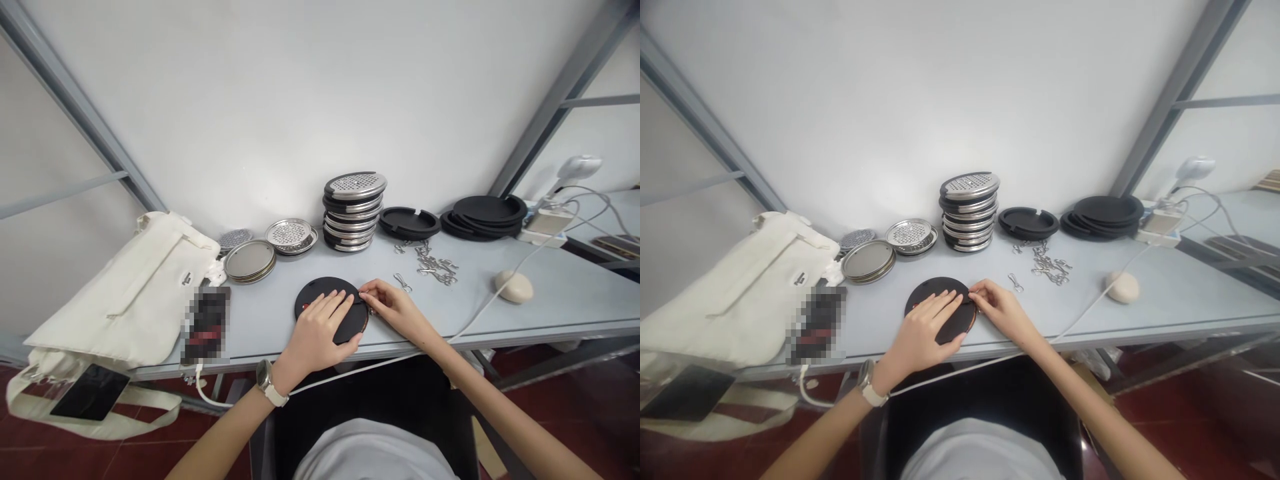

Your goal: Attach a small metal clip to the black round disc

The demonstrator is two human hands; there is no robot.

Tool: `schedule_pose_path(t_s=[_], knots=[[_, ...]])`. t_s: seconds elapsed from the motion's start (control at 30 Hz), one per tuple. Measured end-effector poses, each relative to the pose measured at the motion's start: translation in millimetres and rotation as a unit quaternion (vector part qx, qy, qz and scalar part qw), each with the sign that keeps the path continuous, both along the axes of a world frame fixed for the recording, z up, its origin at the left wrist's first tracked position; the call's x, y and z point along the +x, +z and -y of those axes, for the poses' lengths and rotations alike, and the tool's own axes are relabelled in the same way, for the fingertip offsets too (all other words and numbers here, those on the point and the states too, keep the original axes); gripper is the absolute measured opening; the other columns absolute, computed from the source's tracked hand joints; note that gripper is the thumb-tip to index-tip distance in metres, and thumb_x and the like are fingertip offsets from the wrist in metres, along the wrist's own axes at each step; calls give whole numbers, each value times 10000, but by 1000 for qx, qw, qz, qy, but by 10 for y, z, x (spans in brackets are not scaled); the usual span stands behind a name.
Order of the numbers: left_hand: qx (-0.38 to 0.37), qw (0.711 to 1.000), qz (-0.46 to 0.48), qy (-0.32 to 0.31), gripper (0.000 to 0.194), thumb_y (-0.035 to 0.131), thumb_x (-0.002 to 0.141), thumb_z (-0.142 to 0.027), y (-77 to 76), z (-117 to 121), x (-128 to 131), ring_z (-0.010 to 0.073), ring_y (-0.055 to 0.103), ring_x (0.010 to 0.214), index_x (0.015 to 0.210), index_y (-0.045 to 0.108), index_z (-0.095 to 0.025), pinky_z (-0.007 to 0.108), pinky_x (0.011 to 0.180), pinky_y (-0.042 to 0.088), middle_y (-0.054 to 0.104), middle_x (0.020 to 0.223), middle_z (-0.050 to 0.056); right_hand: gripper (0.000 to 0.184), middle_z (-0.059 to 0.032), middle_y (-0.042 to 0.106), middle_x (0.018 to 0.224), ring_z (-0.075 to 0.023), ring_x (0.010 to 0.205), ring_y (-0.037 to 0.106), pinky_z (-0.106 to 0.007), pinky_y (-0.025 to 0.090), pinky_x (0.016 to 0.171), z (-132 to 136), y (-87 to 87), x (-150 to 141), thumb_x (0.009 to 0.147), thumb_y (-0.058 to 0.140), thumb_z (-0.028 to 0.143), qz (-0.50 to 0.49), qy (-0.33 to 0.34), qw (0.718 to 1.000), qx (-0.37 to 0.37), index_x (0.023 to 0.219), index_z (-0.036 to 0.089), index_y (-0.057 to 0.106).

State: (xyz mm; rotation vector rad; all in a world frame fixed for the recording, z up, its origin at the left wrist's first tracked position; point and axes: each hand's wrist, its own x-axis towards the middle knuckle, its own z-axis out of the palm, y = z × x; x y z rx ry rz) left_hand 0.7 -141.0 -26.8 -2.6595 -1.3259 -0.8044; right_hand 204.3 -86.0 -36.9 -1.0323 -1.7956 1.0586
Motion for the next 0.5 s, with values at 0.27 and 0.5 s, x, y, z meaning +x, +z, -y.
schedule_pose_path(t_s=[0.27,0.5], knots=[[-9,1000,0,-2,604,533,849,-409,2,4,-3,256,449,1318,1403,426,-193,450,1110,380,487,1416,80,364,-14,608,767,-152,711,573,-290,485,672,-39,82,38,820,609,516,-49,56,995,-67,958,179,582],[-25,998,-2,-57,607,532,844,-403,77,20,-33,237,445,1323,1400,421,-184,434,1126,359,482,1420,81,322,21,616,682,-117,640,585,-294,496,681,-88,139,203,798,660,469,-47,135,979,-142,887,172,571]])
